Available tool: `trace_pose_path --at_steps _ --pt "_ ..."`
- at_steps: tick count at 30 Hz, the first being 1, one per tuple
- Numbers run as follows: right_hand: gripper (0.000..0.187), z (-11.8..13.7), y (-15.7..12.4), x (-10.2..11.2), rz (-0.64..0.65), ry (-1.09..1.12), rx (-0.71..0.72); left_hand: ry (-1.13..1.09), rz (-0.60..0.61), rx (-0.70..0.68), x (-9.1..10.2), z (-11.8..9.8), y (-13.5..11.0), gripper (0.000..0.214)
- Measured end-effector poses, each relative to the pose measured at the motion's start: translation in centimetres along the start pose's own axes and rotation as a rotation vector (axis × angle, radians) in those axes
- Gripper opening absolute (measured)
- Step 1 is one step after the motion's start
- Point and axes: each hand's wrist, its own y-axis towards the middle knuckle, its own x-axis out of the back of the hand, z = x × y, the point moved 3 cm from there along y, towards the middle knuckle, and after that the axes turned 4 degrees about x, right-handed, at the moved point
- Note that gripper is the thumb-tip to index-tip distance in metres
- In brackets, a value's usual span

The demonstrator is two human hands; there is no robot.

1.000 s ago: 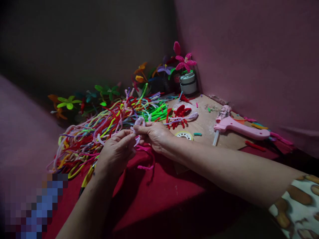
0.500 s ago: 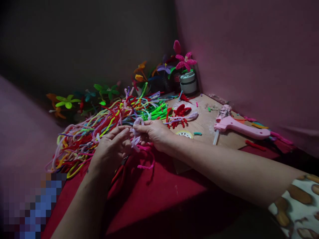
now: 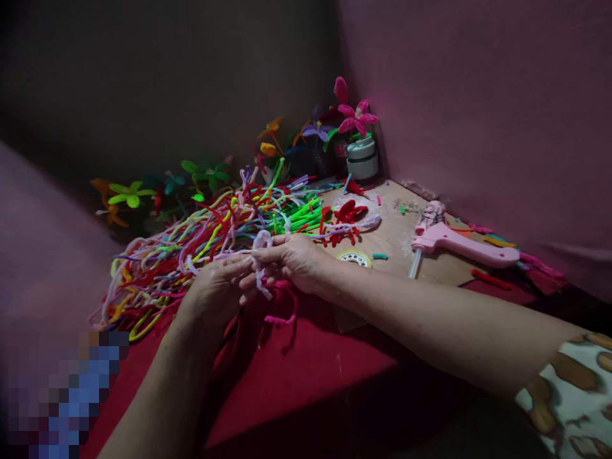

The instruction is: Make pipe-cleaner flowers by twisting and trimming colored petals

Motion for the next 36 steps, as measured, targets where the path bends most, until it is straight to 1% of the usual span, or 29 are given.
trace_pose_path --at_steps 2,5,9,12,13,14,15,17,18,19,20,21,23,26,28,30,32,34,36 --pt "0.004 0.1 0.0 0.0 0.009 -0.002 0.004 0.010 0.025 -0.007 0.2 0.1 0.1 0.011" --pt "0.004 0.2 0.1 0.1 -0.012 -0.005 -0.004 0.002 0.041 -0.004 0.3 0.1 0.0 0.011" --pt "0.006 0.4 0.1 0.1 -0.031 -0.038 0.003 0.025 -0.039 -0.049 0.4 -0.2 -0.3 0.013" --pt "0.005 0.5 0.1 0.1 -0.079 -0.071 -0.009 0.175 -0.070 -0.068 0.4 -0.3 -0.4 0.015" --pt "0.005 0.4 0.1 0.2 -0.106 -0.089 -0.012 0.242 -0.114 -0.091 0.5 -0.4 -0.5 0.015" --pt "0.006 0.4 0.1 0.2 -0.135 -0.113 -0.011 0.312 -0.191 -0.140 0.6 -0.6 -0.5 0.015" --pt "0.007 0.5 0.1 0.3 -0.159 -0.138 0.002 0.386 -0.294 -0.220 0.8 -0.8 -0.7 0.016" --pt "0.010 0.5 0.0 0.3 -0.180 -0.182 0.043 0.548 -0.504 -0.441 0.7 -1.5 -1.2 0.021" --pt "0.010 0.6 0.0 0.3 -0.183 -0.198 0.066 0.630 -0.571 -0.544 0.5 -1.7 -1.4 0.023" --pt "0.011 0.6 0.0 0.3 -0.183 -0.207 0.083 0.708 -0.597 -0.615 0.2 -1.8 -1.6 0.024" --pt "0.010 0.6 0.0 0.3 -0.186 -0.212 0.091 0.773 -0.589 -0.650 -0.2 -1.7 -1.7 0.024" --pt "0.010 0.6 -0.1 0.3 -0.190 -0.215 0.091 0.819 -0.558 -0.649 -0.5 -1.5 -1.7 0.023" --pt "0.009 0.6 -0.2 0.2 -0.198 -0.208 0.072 0.853 -0.472 -0.587 -1.0 -1.0 -1.5 0.021" --pt "0.007 0.7 -0.3 0.1 -0.198 -0.186 0.059 0.780 -0.411 -0.478 -1.2 -0.7 -1.3 0.020" --pt "0.010 0.9 -0.3 0.0 -0.196 -0.195 0.096 0.727 -0.400 -0.411 -1.2 -0.7 -1.3 0.019" --pt "0.014 1.3 -0.3 0.1 -0.195 -0.240 0.156 0.713 -0.349 -0.345 -1.2 -0.8 -1.2 0.018" --pt "0.015 1.6 -0.1 0.3 -0.192 -0.323 0.204 0.710 -0.264 -0.286 -1.4 -0.9 -1.2 0.019" --pt "0.013 1.8 0.1 0.5 -0.200 -0.412 0.231 0.697 -0.208 -0.230 -1.5 -0.8 -1.2 0.020" --pt "0.009 1.8 0.2 0.6 -0.217 -0.431 0.225 0.675 -0.185 -0.176 -1.4 -0.8 -1.2 0.020"
